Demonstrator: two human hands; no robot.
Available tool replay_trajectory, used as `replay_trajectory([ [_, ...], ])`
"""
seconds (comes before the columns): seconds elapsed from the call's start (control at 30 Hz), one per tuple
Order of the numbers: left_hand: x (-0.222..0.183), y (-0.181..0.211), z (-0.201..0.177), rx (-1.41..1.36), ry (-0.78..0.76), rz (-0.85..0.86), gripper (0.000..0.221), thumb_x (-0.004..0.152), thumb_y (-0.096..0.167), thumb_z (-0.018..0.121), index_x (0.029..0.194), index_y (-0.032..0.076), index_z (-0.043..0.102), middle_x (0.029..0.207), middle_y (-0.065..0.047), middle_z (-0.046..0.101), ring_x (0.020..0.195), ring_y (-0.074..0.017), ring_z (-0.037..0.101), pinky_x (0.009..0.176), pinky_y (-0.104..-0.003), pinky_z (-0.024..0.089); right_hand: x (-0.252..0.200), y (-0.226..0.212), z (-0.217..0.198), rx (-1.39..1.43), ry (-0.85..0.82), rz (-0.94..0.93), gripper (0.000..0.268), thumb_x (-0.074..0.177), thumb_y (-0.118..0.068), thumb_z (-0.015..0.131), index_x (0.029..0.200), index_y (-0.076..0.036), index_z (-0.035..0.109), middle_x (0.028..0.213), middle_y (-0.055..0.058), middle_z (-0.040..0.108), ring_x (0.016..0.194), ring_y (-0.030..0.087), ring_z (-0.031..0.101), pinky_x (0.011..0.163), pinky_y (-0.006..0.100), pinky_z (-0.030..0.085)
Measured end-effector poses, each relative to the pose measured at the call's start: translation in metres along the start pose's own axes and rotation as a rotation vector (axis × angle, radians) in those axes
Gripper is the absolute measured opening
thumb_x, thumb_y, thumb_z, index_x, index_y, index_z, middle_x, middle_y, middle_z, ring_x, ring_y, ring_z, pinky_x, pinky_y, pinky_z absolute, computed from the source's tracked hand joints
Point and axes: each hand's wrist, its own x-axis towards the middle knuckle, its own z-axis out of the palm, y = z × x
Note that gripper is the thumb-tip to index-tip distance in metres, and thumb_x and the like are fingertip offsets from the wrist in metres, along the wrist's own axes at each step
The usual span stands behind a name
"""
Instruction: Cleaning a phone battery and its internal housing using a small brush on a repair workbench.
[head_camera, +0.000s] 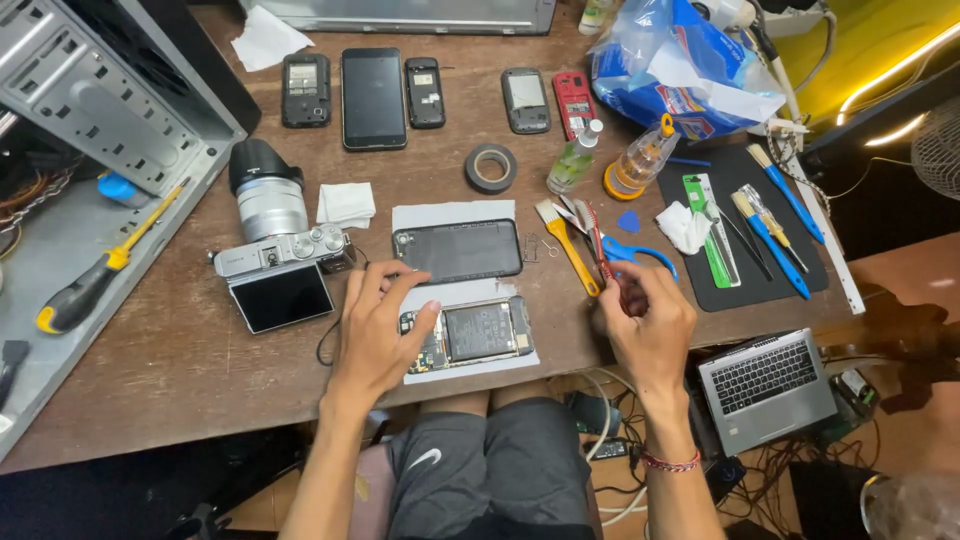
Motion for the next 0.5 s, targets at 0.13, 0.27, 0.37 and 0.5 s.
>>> replay_trajectory([
  [0.13,0.000,0.001,0.002,0.006,0.014,-0.005,0.050,0.098,0.052,0.056,0.112,0.008,0.075,0.110,-0.010,0.061,0.098,-0.0269,0.056,0.089,-0.040,0.051,0.007,-0.029,0.002,0.178,-0.049,0.047,0.026,0.088,0.003,0.072,0.111,-0.007,0.078,0.086,0.014,0.069,0.068,0.025,0.072,0.059,0.031,0.058],
  [0.27,0.001,0.001,0.004,-0.022,0.043,-0.010,0.050,0.096,0.052,0.056,0.111,0.008,0.075,0.108,-0.010,0.061,0.097,-0.0280,0.056,0.088,-0.041,0.051,0.005,-0.037,0.029,0.637,-0.217,0.274,0.027,0.094,0.002,0.061,0.117,-0.002,0.074,0.077,0.012,0.060,0.049,0.019,0.061,0.042,0.032,0.052],
  [0.37,-0.001,0.001,0.003,-0.026,0.046,-0.015,0.050,0.095,0.052,0.057,0.110,0.008,0.074,0.109,-0.010,0.061,0.098,-0.0289,0.057,0.088,-0.043,0.051,0.003,-0.046,0.045,0.903,-0.298,0.489,0.028,0.096,0.003,0.057,0.121,0.002,0.070,0.079,0.012,0.058,0.040,0.015,0.050,0.032,0.028,0.042],
  [0.5,0.000,0.002,0.001,-0.060,0.021,-0.043,0.051,0.095,0.052,0.055,0.110,0.008,0.075,0.108,-0.009,0.061,0.099,-0.0275,0.056,0.089,-0.042,0.051,0.005,-0.044,0.059,0.979,-0.287,0.599,0.030,0.096,0.002,0.057,0.124,0.006,0.067,0.092,0.016,0.061,0.045,0.012,0.050,0.032,0.024,0.037],
])
